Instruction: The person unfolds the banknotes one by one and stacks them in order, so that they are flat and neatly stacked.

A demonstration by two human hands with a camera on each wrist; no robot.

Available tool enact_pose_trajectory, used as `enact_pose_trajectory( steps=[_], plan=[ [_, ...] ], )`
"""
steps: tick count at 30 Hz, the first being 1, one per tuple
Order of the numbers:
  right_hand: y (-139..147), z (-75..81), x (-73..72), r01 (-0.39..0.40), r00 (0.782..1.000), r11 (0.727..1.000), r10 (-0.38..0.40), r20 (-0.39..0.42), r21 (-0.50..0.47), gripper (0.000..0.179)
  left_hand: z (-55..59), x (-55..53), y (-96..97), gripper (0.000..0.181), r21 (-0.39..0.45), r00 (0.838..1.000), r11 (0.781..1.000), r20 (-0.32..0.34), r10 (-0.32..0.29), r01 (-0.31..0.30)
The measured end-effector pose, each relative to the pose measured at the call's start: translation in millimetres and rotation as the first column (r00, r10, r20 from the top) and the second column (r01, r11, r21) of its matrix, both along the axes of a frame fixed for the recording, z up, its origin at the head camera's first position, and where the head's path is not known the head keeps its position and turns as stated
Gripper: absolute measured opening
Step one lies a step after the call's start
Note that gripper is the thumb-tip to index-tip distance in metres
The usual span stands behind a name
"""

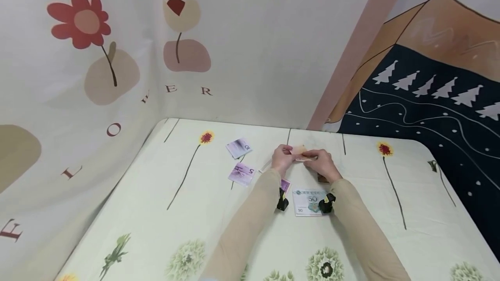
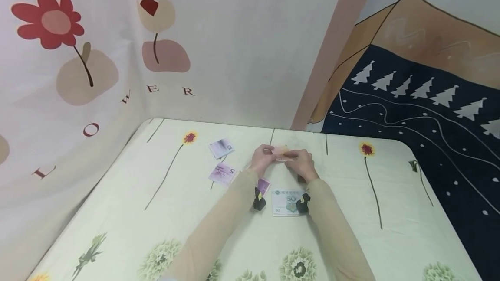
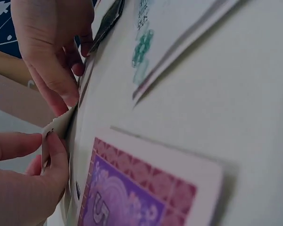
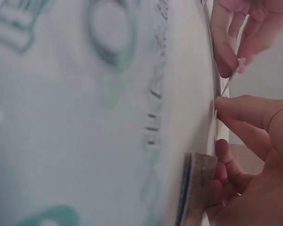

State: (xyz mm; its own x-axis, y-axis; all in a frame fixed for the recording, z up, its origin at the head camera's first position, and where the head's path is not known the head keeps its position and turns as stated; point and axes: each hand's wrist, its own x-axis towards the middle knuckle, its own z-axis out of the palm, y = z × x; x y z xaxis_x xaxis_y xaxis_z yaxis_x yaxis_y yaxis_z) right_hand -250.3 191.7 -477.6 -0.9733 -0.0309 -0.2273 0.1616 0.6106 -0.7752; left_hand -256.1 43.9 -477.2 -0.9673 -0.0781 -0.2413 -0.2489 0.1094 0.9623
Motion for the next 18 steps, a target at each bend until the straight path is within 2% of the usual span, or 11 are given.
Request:
enact_pose_trajectory(
  steps=[4,9,13,18],
  plan=[
    [0,5.6,1.9,-0.028,0.999,0.999,0.028,0.017,-0.023,0.039,0.0,2.2,-6.0,0.033,-0.035,1.000,0.999,-0.026,-0.018,0.017],
    [-7,11.8,7.4,-0.088,0.994,0.996,0.086,-0.066,-0.032,0.029,1.7,6.7,-14.2,0.042,-0.116,0.992,0.990,-0.090,-0.087,0.076],
    [-16,15.2,11.5,-0.087,0.990,0.995,0.081,-0.116,-0.045,0.023,6.7,10.2,-18.9,0.054,-0.139,0.986,0.985,-0.110,-0.122,0.107],
    [-22,18.4,15.9,-0.065,0.988,0.995,0.053,-0.143,-0.082,0.024,13.5,13.6,-23.2,0.055,-0.123,0.982,0.985,-0.126,-0.138,0.123]
  ],
)
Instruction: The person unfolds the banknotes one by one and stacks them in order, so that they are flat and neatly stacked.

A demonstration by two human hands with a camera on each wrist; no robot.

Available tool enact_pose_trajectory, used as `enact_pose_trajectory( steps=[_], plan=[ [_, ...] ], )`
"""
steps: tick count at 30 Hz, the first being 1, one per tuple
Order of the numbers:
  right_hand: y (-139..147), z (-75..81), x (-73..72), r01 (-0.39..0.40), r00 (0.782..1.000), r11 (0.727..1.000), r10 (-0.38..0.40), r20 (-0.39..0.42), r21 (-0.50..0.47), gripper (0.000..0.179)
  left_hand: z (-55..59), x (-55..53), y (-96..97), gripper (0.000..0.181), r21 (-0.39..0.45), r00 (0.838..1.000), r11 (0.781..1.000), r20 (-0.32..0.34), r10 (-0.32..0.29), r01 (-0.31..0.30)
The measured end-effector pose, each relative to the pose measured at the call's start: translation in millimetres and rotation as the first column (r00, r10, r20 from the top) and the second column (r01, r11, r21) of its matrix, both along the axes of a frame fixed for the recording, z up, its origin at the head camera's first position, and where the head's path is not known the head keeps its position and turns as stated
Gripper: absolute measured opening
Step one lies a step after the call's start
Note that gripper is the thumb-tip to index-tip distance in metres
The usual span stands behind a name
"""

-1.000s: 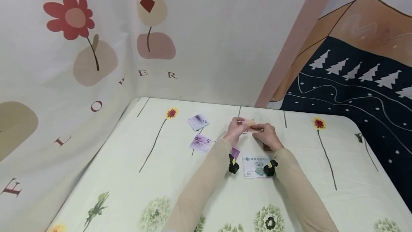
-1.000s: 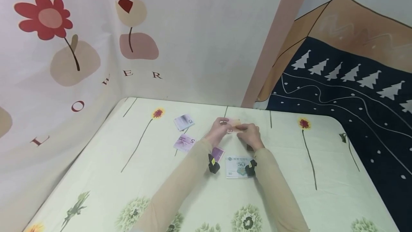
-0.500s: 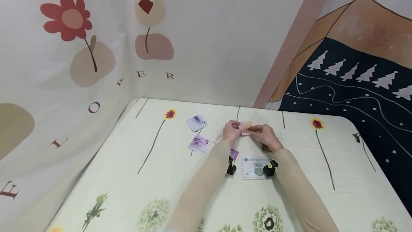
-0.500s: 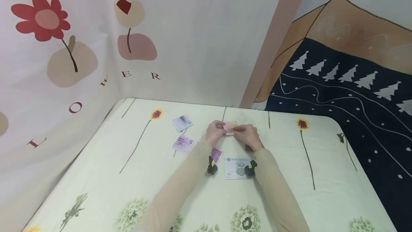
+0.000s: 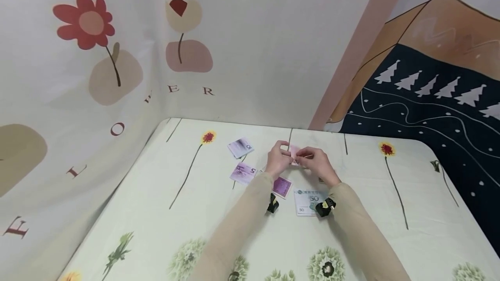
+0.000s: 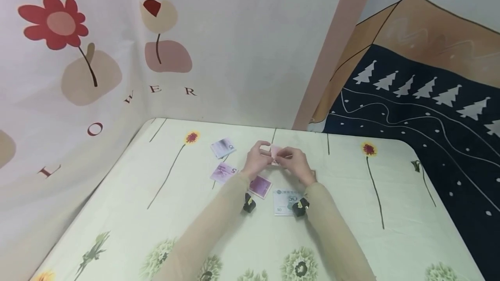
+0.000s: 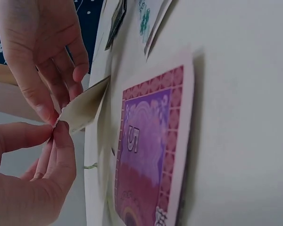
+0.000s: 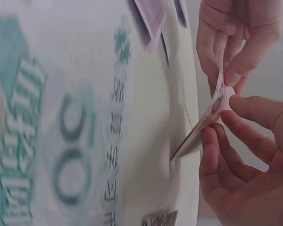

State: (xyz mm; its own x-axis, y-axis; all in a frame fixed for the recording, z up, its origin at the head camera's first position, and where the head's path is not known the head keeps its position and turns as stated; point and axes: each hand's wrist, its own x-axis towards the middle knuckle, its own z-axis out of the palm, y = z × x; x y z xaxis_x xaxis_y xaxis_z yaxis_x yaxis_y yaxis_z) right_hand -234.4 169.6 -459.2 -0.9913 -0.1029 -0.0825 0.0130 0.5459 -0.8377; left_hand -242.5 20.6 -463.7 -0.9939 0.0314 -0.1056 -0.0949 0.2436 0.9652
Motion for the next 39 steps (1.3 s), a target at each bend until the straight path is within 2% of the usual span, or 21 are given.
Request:
enact_pose_trajectory(
  steps=[6,12,15,20,23,27,29,33,39],
  plan=[
    [-7,3.1,4.5,0.032,0.999,0.999,-0.032,-0.037,-0.015,0.024,3.2,4.8,-4.6,0.053,0.009,1.000,0.999,0.003,-0.031,0.031],
    [-13,7.0,8.8,0.052,0.995,0.998,-0.050,-0.082,0.020,0.024,8.8,11.9,-6.8,0.048,0.007,0.996,0.997,-0.022,-0.081,0.081],
    [-14,10.0,11.1,0.060,0.995,0.998,-0.058,-0.077,0.023,0.023,12.1,15.6,-7.4,0.047,0.041,0.994,0.993,-0.016,-0.107,0.107],
    [-14,10.9,14.2,0.057,0.998,0.998,-0.057,-0.028,-0.027,0.022,13.2,19.7,-9.0,0.046,0.126,0.994,0.986,0.018,-0.112,0.109],
    [-11,9.4,15.6,0.048,0.999,0.994,-0.050,-0.018,-0.096,0.023,11.0,20.2,-9.4,0.047,0.226,0.993,0.969,0.041,-0.113,0.101],
    [-8,7.9,18.3,0.036,0.999,0.982,-0.038,-0.010,-0.187,0.025,8.1,21.3,-10.6,0.044,0.380,0.985,0.921,0.107,-0.134,0.084],
    [-6,7.5,20.5,0.025,1.000,0.975,-0.027,-0.008,-0.220,0.026,7.4,22.6,-11.7,0.041,0.423,0.979,0.902,0.131,-0.154,0.086],
    [-4,7.2,25.9,-0.006,1.000,0.967,0.002,-0.014,-0.254,0.029,6.8,26.7,-14.4,0.037,0.440,0.971,0.890,0.135,-0.198,0.121],
    [0,6.6,35.9,-0.023,1.000,0.966,0.020,-0.011,-0.258,0.030,5.7,32.2,-20.0,0.035,0.429,0.965,0.887,0.109,-0.239,0.171]
  ],
)
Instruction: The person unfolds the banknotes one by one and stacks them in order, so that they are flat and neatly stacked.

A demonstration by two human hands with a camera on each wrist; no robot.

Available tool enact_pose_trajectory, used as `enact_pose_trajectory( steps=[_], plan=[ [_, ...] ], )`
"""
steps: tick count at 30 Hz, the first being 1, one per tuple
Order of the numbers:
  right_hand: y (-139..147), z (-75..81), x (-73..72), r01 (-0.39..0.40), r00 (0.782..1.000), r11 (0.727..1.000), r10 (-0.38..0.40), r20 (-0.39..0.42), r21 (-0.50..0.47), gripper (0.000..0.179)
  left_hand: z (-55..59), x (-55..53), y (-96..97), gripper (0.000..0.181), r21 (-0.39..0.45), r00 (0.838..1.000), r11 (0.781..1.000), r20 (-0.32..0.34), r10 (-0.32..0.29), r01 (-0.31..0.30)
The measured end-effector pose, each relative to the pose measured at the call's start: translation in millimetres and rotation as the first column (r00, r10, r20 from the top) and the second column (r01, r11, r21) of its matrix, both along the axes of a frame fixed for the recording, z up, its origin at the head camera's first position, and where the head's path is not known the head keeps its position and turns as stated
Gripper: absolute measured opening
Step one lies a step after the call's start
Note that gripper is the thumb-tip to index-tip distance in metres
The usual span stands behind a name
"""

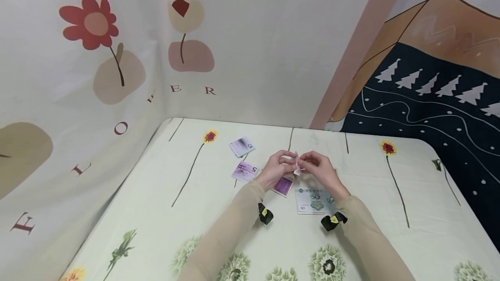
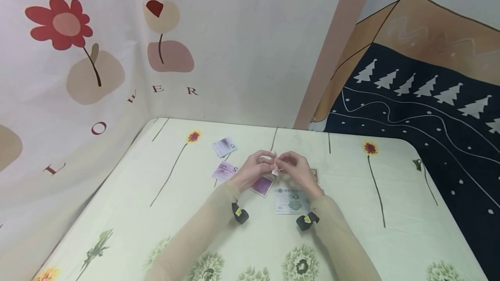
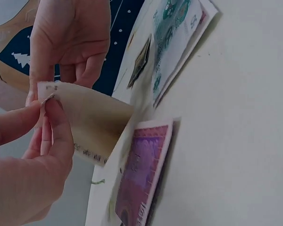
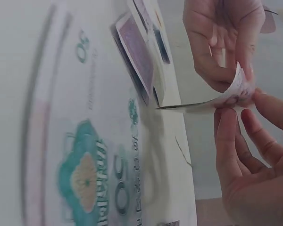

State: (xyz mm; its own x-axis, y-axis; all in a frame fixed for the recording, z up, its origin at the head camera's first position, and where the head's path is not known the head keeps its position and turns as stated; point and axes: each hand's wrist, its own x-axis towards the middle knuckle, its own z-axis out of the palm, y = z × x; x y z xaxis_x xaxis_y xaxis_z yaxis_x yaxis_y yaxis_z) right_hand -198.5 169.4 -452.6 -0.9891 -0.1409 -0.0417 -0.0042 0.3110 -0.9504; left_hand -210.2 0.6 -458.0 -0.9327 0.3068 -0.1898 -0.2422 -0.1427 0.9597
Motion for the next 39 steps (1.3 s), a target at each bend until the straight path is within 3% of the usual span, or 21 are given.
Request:
enact_pose_trajectory(
  steps=[7,13,24,39],
  plan=[
    [5,2.2,10.8,-0.015,1.000,1.000,0.015,-0.017,0.006,0.030,-2.1,6.2,-9.6,0.041,0.008,1.000,1.000,-0.027,-0.010,0.010],
    [12,4.9,16.9,0.004,1.000,0.998,-0.003,-0.011,0.060,0.034,2.3,9.6,-15.2,0.052,-0.073,0.997,0.997,-0.079,-0.011,0.005],
    [29,-4.6,21.8,0.031,0.994,0.980,-0.009,-0.111,0.198,0.026,3.0,10.9,-19.9,0.053,-0.157,0.987,0.987,-0.152,-0.044,0.020],
    [52,-9.8,32.6,0.092,0.996,0.969,-0.085,-0.039,0.228,0.026,-6.3,10.9,-24.4,0.042,-0.136,0.986,0.989,-0.144,-0.085,0.065]
  ],
)
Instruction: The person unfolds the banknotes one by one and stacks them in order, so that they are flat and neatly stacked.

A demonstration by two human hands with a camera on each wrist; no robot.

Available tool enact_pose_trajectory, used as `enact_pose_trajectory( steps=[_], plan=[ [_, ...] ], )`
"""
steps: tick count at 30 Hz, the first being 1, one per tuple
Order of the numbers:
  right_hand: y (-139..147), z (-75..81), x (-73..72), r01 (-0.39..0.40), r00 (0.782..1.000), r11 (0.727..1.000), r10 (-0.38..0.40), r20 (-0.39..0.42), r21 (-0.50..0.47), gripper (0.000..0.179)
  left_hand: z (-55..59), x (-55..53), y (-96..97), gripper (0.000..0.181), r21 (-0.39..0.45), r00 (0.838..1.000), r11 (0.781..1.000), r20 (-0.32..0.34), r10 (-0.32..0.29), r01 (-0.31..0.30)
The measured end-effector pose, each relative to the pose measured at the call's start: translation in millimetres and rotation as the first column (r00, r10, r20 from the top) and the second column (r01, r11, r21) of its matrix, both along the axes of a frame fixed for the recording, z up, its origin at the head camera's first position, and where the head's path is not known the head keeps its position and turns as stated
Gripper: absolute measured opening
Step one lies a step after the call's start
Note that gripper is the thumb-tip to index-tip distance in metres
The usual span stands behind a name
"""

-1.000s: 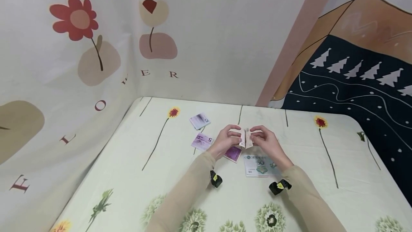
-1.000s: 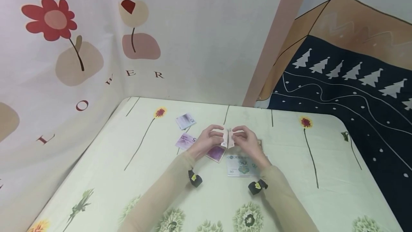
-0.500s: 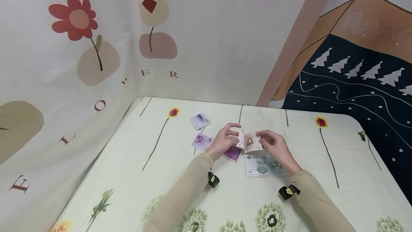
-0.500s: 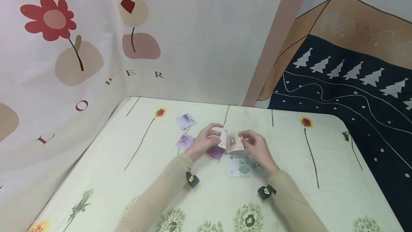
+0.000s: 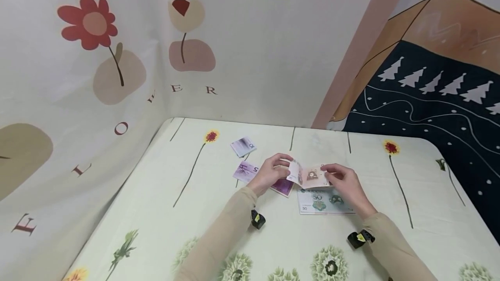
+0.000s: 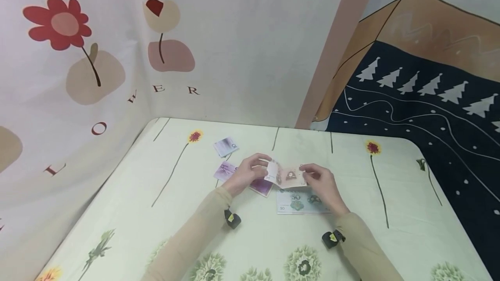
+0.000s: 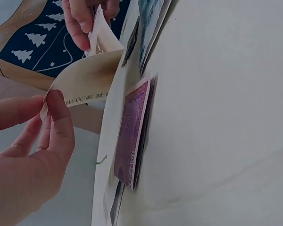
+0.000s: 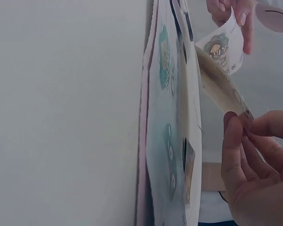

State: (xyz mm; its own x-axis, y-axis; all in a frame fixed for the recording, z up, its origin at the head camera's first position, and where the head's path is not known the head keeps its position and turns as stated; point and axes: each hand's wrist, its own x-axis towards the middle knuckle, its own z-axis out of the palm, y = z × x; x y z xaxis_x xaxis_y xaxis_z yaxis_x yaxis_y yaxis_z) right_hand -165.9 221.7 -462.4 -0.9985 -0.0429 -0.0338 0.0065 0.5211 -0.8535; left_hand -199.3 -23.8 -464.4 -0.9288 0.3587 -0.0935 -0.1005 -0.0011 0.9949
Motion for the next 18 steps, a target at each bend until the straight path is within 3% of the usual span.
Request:
enact_pose_trajectory(
  steps=[9,18],
  plan=[
    [9,-0.2,5.4,0.011,0.998,1.000,-0.011,-0.057,0.011,0.023,-0.9,3.0,-1.1,0.039,-0.069,0.999,0.997,-0.042,0.020,-0.023],
    [18,-6.7,9.0,0.023,0.997,1.000,-0.021,-0.074,0.015,0.022,-2.9,5.0,-1.5,0.031,-0.137,0.999,0.990,-0.031,0.037,-0.041]
  ],
)
